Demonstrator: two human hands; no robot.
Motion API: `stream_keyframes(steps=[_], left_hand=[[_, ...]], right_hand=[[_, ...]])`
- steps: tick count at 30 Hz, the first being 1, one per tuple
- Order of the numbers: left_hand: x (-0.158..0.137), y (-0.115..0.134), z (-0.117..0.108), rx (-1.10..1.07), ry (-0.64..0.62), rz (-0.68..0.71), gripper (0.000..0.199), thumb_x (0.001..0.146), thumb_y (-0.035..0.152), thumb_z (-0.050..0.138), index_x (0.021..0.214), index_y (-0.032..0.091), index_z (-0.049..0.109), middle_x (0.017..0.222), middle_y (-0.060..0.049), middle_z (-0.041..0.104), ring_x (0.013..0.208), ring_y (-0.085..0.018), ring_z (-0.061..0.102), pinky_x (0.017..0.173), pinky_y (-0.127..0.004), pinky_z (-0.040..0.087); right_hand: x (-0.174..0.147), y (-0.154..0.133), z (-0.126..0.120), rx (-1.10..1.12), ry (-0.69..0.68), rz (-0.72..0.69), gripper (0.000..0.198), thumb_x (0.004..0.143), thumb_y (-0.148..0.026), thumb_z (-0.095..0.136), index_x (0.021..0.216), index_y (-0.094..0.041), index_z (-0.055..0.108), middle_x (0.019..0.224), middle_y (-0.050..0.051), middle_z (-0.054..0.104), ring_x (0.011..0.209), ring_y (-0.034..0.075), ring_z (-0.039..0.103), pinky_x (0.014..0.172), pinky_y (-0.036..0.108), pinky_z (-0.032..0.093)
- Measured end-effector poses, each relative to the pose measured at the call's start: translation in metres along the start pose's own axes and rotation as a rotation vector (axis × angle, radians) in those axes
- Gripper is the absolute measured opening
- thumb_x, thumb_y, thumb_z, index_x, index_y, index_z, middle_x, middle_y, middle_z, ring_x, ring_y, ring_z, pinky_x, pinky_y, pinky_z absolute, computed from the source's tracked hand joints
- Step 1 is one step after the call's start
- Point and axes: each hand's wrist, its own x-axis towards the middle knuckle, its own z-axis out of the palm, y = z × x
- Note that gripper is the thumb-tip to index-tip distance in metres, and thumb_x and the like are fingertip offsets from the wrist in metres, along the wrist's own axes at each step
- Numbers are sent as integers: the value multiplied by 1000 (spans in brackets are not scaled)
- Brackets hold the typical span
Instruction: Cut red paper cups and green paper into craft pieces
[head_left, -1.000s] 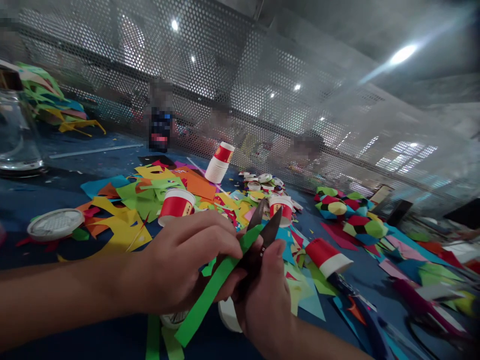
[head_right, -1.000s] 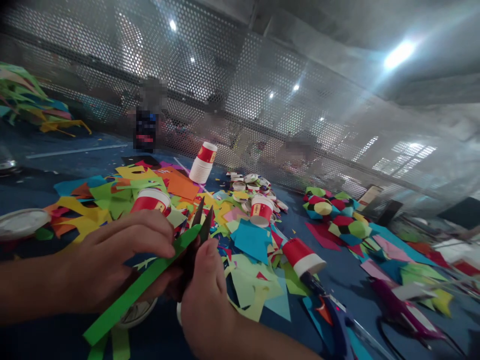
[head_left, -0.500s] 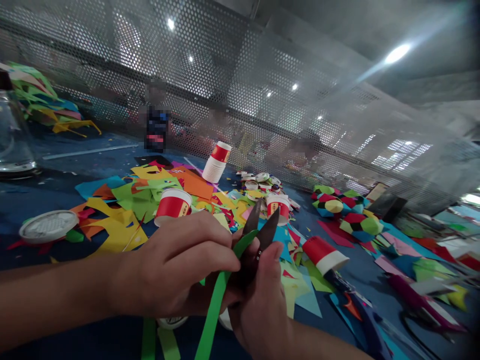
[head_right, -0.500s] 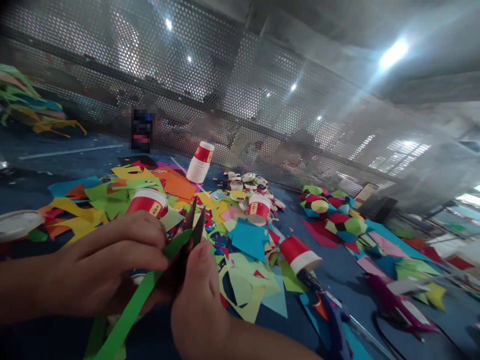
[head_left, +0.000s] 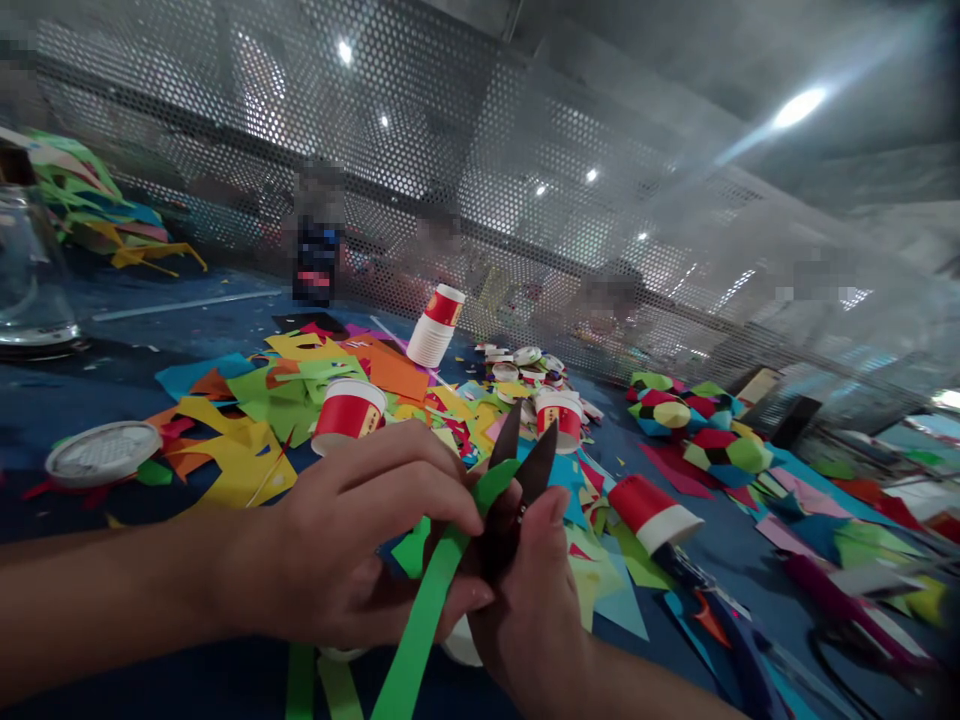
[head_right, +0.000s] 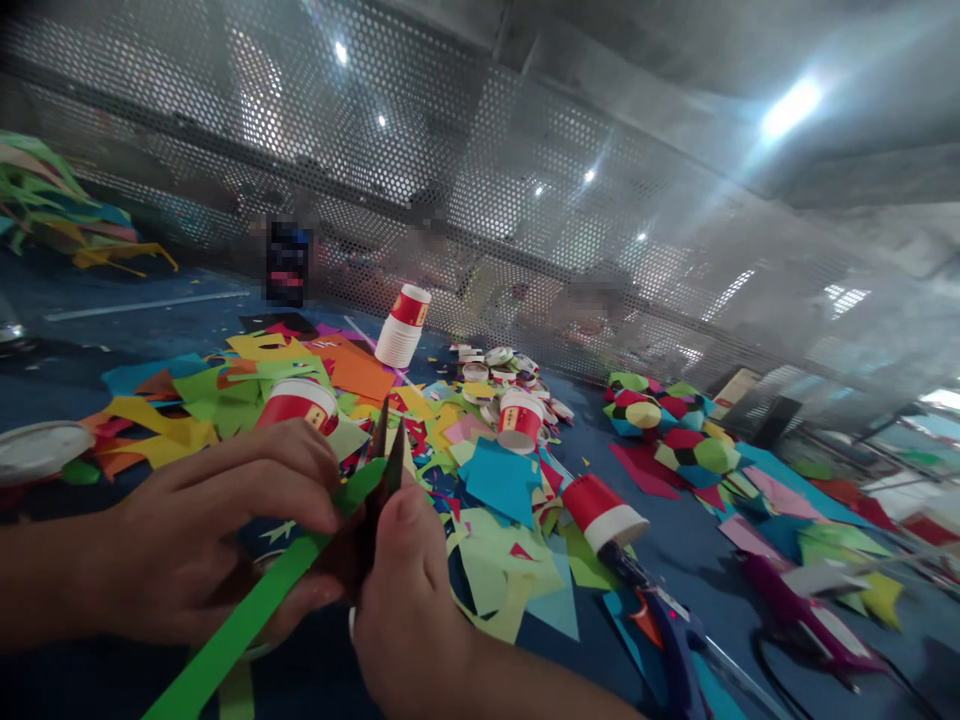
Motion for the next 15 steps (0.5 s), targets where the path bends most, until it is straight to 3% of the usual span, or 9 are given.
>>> stream_keyframes(steps=[5, 15], left_hand=[[-1, -1, 1, -18, 7, 15, 23, 78, 16, 72, 97, 16, 58, 84, -6, 65, 75, -18, 66, 74, -29, 59], [4, -2, 2, -59, 26, 52, 22, 75, 9, 69, 93, 13, 58, 80, -7, 62, 73, -17, 62, 72, -29, 58]], right_hand=[[2, 0, 2, 155, -122, 70, 40, 78, -67, 65, 78, -27, 71, 61, -5, 58, 46, 11, 46, 41, 21, 40], [-3, -3, 6, 266, -180, 129, 31, 83, -60, 64, 79, -31, 74, 69, -6, 64, 54, 11, 57, 48, 22, 49]])
